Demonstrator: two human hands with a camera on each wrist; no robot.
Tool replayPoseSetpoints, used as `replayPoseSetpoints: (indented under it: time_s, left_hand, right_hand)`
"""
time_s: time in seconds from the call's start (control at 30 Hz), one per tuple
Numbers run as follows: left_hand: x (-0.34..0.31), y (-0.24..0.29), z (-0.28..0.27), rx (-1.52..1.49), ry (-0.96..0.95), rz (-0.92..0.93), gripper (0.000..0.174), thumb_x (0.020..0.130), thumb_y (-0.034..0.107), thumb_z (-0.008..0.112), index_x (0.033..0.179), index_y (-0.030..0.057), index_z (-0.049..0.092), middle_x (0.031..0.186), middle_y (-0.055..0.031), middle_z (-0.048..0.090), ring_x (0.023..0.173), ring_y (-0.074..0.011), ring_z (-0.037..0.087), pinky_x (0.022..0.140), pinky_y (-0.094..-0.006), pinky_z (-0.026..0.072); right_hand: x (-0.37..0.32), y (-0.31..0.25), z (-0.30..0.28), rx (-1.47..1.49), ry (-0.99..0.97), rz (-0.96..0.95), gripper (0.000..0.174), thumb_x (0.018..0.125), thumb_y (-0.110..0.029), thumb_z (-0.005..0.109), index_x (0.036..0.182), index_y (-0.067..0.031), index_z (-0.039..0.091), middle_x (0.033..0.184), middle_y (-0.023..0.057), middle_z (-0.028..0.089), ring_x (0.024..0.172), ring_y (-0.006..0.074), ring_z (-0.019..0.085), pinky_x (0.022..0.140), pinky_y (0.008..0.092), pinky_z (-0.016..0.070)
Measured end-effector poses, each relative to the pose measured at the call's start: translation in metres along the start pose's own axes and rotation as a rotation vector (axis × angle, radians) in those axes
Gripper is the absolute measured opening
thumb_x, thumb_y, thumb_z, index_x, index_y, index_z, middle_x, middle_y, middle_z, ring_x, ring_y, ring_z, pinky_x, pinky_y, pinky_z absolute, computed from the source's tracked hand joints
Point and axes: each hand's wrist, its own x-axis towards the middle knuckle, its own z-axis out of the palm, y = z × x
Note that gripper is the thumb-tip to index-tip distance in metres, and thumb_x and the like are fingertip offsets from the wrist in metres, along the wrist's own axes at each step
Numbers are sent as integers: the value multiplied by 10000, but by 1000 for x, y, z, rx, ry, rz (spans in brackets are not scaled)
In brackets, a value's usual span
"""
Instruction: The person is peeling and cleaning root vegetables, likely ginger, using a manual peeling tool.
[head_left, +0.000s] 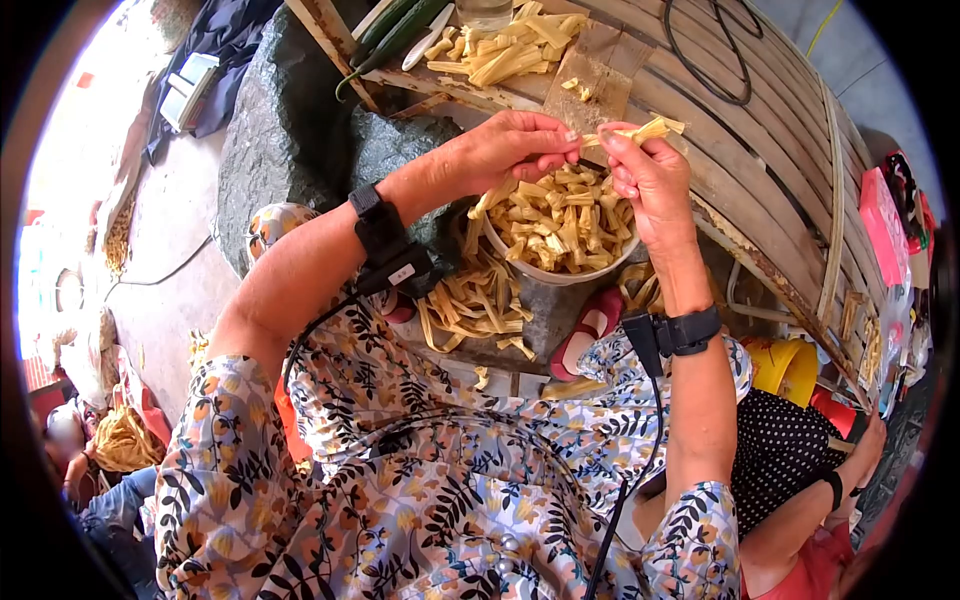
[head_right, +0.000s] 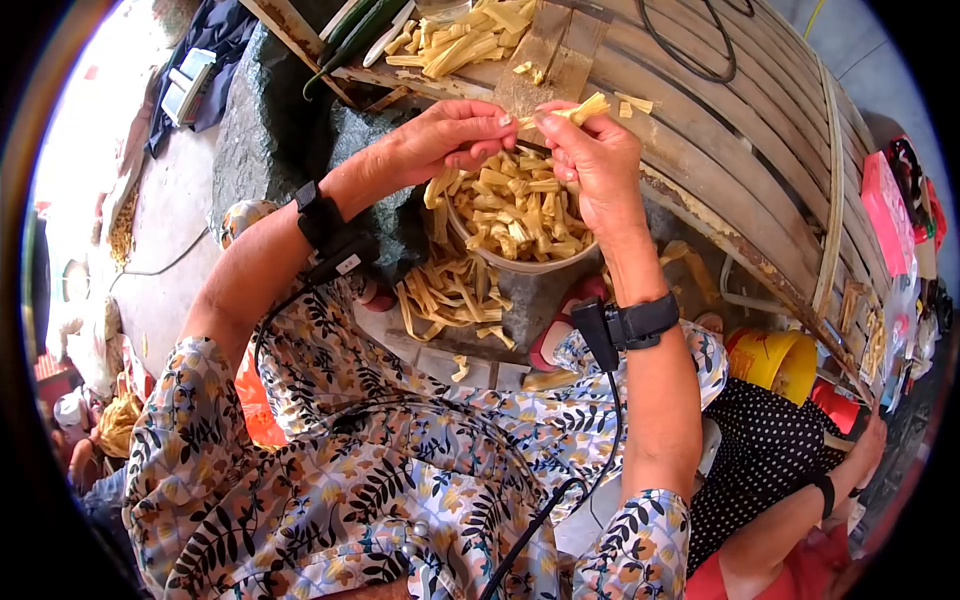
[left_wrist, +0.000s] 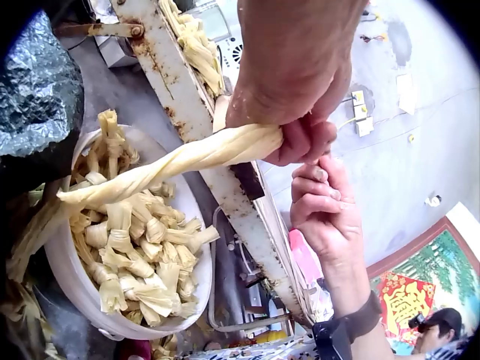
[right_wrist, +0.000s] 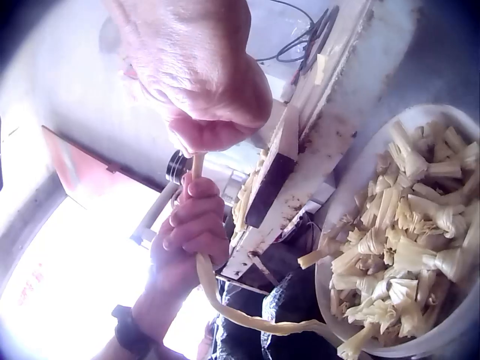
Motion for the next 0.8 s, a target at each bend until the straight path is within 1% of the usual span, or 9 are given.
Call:
replayPoseSetpoints:
  time_s: [0.07, 0.17, 0.27, 0.4, 0.43, 0.53, 0.57, 0.7, 0.8]
  left_hand:
    - [-2, 5, -1, 20, -41, -34, 226, 901, 210, 480, 875, 6, 572, 629, 35, 478, 514, -24, 404, 472, -159, 335]
    - [-7, 14, 4, 299, 46, 33, 209, 902, 198, 477, 894, 10, 569, 671, 19, 521, 593, -42, 480, 550, -171, 401]
    - [-3, 18, -8, 540, 51, 47, 189, 895, 184, 488, 935, 15, 562, 729, 0, 564, 672, -61, 532, 621, -189, 439]
    - [4, 19, -9, 507, 58, 79, 199, 885, 189, 508, 977, 17, 546, 765, -6, 575, 705, -60, 552, 624, -189, 440]
    - [4, 23, 3, 562, 140, 116, 190, 870, 179, 532, 978, 22, 538, 762, -9, 572, 686, -64, 556, 604, -195, 440]
    - [15, 17, 7, 649, 192, 315, 182, 853, 156, 556, 978, 27, 531, 773, -15, 577, 640, -72, 560, 578, -201, 445]
    - [16, 17, 7, 627, 244, 313, 189, 840, 155, 580, 970, 29, 528, 758, -11, 578, 594, -72, 555, 553, -201, 445]
    - [17, 22, 5, 590, 184, 273, 185, 844, 169, 577, 963, 36, 529, 744, -9, 585, 587, -67, 557, 536, -196, 439]
    - [17, 20, 8, 508, 146, 267, 174, 855, 178, 562, 958, 41, 532, 747, -11, 591, 587, -67, 560, 541, -191, 439]
  right_hand:
    - [1, -3, 1, -9, -20, 10, 187, 784, -119, 638, 912, 12, 603, 673, -6, 535, 514, 16, 418, 423, 149, 324]
    - [7, -8, -4, -62, -19, -12, 179, 794, -149, 635, 882, 3, 608, 670, 5, 546, 511, 17, 427, 426, 151, 338]
    - [13, -8, -12, -134, 0, -38, 182, 808, -191, 626, 819, -10, 609, 658, 21, 563, 494, 21, 431, 423, 162, 351]
    - [15, -12, -7, -198, 49, -53, 248, 820, -248, 614, 788, -2, 608, 639, 26, 564, 496, 30, 458, 425, 174, 386]
    - [15, -12, -3, -225, 63, -63, 268, 823, -264, 610, 787, 2, 609, 635, 27, 563, 501, 33, 467, 428, 178, 397]
    - [14, -2, 9, -412, 115, -148, 286, 827, -275, 606, 815, 10, 620, 629, 20, 560, 528, 39, 497, 450, 183, 431]
    - [14, -3, 9, -432, 142, -150, 240, 823, -226, 613, 859, 10, 630, 640, 4, 557, 549, 41, 509, 467, 185, 446]
    - [14, -15, 2, -378, 132, -218, 165, 806, -136, 625, 878, 13, 630, 680, 2, 577, 557, 48, 517, 493, 185, 459]
    - [14, -11, 4, -338, 119, -277, 148, 812, -114, 612, 886, 14, 626, 695, 11, 588, 558, 51, 522, 505, 181, 461]
